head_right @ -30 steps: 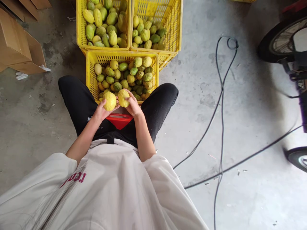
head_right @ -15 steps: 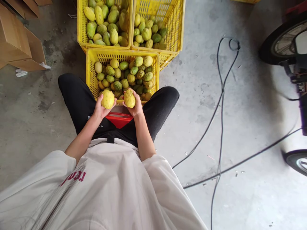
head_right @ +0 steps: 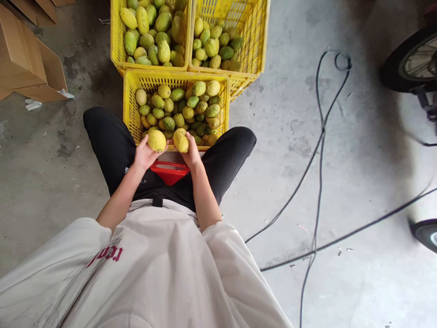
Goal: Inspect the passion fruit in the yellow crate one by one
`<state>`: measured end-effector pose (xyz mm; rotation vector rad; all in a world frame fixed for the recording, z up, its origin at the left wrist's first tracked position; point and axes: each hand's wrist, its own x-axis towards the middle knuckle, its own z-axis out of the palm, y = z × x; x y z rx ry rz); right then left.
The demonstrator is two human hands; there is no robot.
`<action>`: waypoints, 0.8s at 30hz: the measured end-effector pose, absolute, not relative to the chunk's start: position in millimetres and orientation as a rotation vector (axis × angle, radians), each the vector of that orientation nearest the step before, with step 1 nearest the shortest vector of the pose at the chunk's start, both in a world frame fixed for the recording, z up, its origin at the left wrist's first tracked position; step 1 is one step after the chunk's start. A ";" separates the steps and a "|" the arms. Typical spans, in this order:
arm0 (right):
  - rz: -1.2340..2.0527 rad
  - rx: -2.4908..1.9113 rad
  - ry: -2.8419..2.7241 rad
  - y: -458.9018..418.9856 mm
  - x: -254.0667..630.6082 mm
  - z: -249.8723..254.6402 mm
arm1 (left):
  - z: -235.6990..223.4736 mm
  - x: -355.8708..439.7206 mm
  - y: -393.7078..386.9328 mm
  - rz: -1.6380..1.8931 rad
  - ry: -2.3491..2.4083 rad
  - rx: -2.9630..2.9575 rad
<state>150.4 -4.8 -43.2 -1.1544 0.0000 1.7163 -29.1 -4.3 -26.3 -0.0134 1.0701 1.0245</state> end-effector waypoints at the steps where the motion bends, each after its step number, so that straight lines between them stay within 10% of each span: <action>1: 1.716 -1.170 0.001 -2.9 150.4 -44.6 | -29.3 -29.7 -2.3 1.035 1.097 -0.005; 24: 1.784 -1.220 0.023 4.3 141.9 -57.3 | -35.0 -26.2 1.4 1.024 1.148 -0.035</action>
